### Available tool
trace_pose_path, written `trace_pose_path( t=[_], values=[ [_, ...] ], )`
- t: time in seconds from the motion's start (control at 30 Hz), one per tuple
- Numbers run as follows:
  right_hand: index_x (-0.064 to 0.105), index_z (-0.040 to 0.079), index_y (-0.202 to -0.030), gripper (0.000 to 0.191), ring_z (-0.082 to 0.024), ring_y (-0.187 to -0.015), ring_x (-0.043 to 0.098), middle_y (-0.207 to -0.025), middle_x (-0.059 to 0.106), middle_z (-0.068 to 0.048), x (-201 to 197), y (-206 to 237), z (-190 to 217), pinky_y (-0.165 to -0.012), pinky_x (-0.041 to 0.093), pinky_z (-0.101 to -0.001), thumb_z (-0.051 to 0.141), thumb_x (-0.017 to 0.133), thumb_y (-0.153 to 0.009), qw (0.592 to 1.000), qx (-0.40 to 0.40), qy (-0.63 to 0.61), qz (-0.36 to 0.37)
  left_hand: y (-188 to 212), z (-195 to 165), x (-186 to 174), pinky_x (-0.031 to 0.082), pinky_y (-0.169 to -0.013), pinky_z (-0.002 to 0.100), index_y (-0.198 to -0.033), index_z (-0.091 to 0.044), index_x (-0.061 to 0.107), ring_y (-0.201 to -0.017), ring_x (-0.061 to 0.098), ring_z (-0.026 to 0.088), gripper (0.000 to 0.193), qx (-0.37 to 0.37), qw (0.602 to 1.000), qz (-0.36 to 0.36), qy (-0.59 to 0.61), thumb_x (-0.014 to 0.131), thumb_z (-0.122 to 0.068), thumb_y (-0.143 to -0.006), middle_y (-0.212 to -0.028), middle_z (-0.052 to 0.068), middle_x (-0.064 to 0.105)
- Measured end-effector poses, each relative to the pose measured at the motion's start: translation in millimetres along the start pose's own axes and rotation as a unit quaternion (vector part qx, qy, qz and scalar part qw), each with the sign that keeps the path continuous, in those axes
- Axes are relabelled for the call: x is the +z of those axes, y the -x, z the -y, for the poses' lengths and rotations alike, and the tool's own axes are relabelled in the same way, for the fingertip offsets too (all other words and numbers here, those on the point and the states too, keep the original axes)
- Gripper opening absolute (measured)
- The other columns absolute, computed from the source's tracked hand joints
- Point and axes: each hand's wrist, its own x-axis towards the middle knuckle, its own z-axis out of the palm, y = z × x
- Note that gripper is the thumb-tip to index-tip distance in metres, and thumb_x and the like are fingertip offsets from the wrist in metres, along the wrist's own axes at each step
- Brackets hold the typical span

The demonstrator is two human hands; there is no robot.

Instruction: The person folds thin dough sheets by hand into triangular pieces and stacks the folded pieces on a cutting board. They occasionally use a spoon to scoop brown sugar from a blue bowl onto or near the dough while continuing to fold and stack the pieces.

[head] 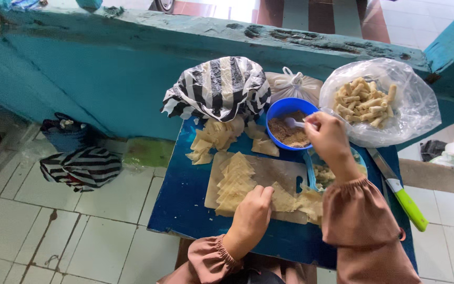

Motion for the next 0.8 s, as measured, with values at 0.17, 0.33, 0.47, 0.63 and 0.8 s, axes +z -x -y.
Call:
trace_pose_path(
  t=[0.17, 0.33, 0.47, 0.63, 0.8],
  values=[
    [0.074, -0.001, -0.097, 0.017, -0.007, -0.056, 0.061, -0.072, 0.068, -0.005, 24, -9, -6, -0.05, 0.048, -0.0232, 0.016, 0.071, -0.098, 0.982, 0.06, -0.179, -0.026, 3, -1, -7, 0.052, -0.08, 0.044, -0.115, -0.001, 0.059, -0.094, 0.062, 0.04, 0.028, -0.01, 0.999, 0.01, 0.041, 0.061, 0.004, -0.088, -0.099, 0.019, 0.06],
    [0.074, -0.001, -0.094, 0.018, -0.007, -0.051, 0.06, -0.068, 0.067, -0.004, 28, -8, -10, -0.046, 0.047, -0.0232, 0.016, 0.07, -0.099, 0.966, 0.121, -0.224, -0.047, 5, -3, -11, 0.052, -0.08, 0.045, -0.114, 0.0, 0.061, -0.093, 0.063, 0.041, 0.026, -0.006, 0.998, 0.007, 0.068, 0.063, 0.002, -0.088, -0.099, 0.021, 0.062],
    [0.075, 0.0, -0.094, 0.016, -0.008, -0.049, 0.058, -0.068, 0.067, -0.003, 22, -7, -12, -0.045, 0.045, -0.0235, 0.015, 0.07, -0.098, 0.937, 0.172, -0.302, -0.047, 7, -5, -11, 0.053, -0.079, 0.044, -0.114, 0.001, 0.061, -0.093, 0.063, 0.041, 0.024, -0.01, 0.997, 0.006, 0.07, 0.063, 0.001, -0.09, -0.1, 0.021, 0.062],
    [0.076, 0.001, -0.098, 0.015, -0.007, -0.051, 0.057, -0.07, 0.066, -0.002, 7, 3, -10, -0.046, 0.044, -0.0225, 0.014, 0.07, -0.098, 0.912, 0.193, -0.359, -0.054, 7, -3, -11, 0.053, -0.079, 0.044, -0.115, 0.001, 0.061, -0.092, 0.064, 0.041, 0.025, -0.007, 0.997, 0.0, 0.074, 0.063, 0.001, -0.09, -0.1, 0.021, 0.063],
    [0.076, 0.001, -0.107, 0.016, -0.007, -0.053, 0.056, -0.073, 0.064, -0.001, -26, 44, -11, -0.047, 0.042, -0.0208, 0.015, 0.07, -0.1, 0.882, 0.226, -0.413, -0.029, 8, -2, -10, 0.053, -0.079, 0.044, -0.115, 0.0, 0.061, -0.092, 0.064, 0.042, 0.026, -0.017, 0.997, -0.009, 0.079, 0.062, 0.001, -0.09, -0.101, 0.022, 0.064]
  ],
)
